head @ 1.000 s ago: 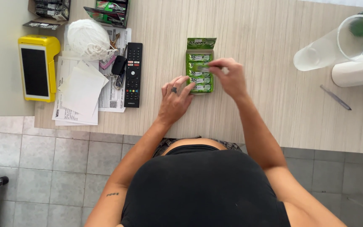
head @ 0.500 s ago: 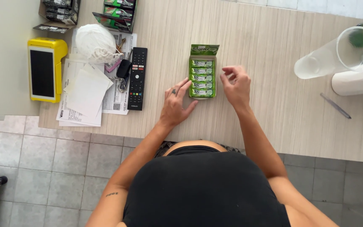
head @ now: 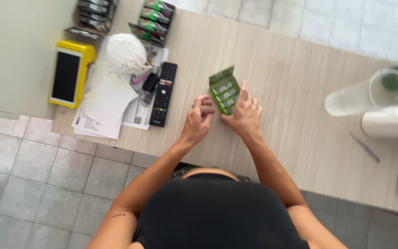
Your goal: Organizing and stocking small packs of gum into cardboard display boxes on a retail counter.
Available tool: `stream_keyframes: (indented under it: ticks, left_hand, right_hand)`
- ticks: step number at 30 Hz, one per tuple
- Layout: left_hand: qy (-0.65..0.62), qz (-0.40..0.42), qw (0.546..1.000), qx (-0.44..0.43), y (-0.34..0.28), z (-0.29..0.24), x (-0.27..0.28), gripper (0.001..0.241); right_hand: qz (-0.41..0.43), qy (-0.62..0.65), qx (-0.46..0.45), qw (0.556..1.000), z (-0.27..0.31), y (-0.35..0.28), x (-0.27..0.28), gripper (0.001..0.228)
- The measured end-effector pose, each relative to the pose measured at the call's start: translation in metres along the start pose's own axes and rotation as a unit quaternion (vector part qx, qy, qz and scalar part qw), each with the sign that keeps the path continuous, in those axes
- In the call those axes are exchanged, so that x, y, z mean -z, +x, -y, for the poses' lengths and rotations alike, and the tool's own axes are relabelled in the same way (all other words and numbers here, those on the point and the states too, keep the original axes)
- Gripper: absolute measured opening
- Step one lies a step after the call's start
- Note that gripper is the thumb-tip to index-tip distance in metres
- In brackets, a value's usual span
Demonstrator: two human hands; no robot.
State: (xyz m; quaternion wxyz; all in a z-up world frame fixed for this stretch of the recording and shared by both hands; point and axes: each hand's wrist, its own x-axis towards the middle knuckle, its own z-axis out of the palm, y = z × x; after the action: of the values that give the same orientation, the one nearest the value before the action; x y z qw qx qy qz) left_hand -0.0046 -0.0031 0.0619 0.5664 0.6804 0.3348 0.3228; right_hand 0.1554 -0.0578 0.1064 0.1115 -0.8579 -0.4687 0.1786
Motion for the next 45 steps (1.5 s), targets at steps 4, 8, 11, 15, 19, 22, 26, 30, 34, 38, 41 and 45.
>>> stream_keyframes:
  ticks: [4,8,11,15,19,22,26,30,34,38,41,45]
  left_hand:
    - [0.003,-0.027,0.999,0.042,-0.005,-0.002,0.028,0.056]
    - [-0.051,-0.061,0.992,0.096,-0.028,0.004,0.071,0.053]
    - [-0.086,-0.094,0.985,0.12,-0.043,0.0,0.113,0.048]
    - [-0.082,-0.099,0.981,0.145,-0.038,-0.032,0.167,0.039]
    - [-0.044,-0.094,0.991,0.078,0.02,-0.054,0.208,0.027]
    - [-0.01,-0.093,0.994,0.048,0.089,-0.071,0.231,0.039]
    - [0.072,-0.06,0.995,0.029,0.184,-0.103,0.265,0.088]
    - [0.175,-0.065,0.977,0.107,0.232,-0.075,0.3,0.07]
    - [0.208,-0.096,0.96,0.16,0.25,-0.058,0.328,0.06]
    - [0.127,-0.142,0.951,0.242,0.247,-0.058,0.329,0.053]
    - [0.102,-0.18,0.958,0.197,0.241,-0.028,0.322,0.051]
    - [0.097,-0.188,0.953,0.216,0.227,-0.025,0.31,0.053]
  right_hand:
    - [0.014,-0.015,-0.001,1.0,0.015,0.012,0.007,0.121]
    - [0.041,-0.009,-0.037,0.998,0.021,0.044,0.003,0.129]
    - [0.056,0.023,-0.045,0.997,0.016,0.079,0.002,0.134]
    - [0.071,0.061,-0.04,0.995,0.028,0.115,0.013,0.14]
    - [0.061,0.111,0.006,0.992,0.089,0.13,0.045,0.131]
    - [0.037,0.137,0.114,0.983,0.139,0.15,0.067,0.124]
    - [0.037,0.097,0.294,0.95,0.199,0.197,0.072,0.124]
    - [0.072,0.069,0.369,0.924,0.255,0.257,0.064,0.125]
    - [0.142,-0.026,0.47,0.871,0.293,0.317,0.043,0.114]
    - [0.163,-0.11,0.54,0.819,0.315,0.361,0.011,0.1]
    - [0.171,-0.124,0.571,0.793,0.32,0.38,-0.01,0.102]
    - [0.165,-0.169,0.58,0.78,0.319,0.39,-0.029,0.108]
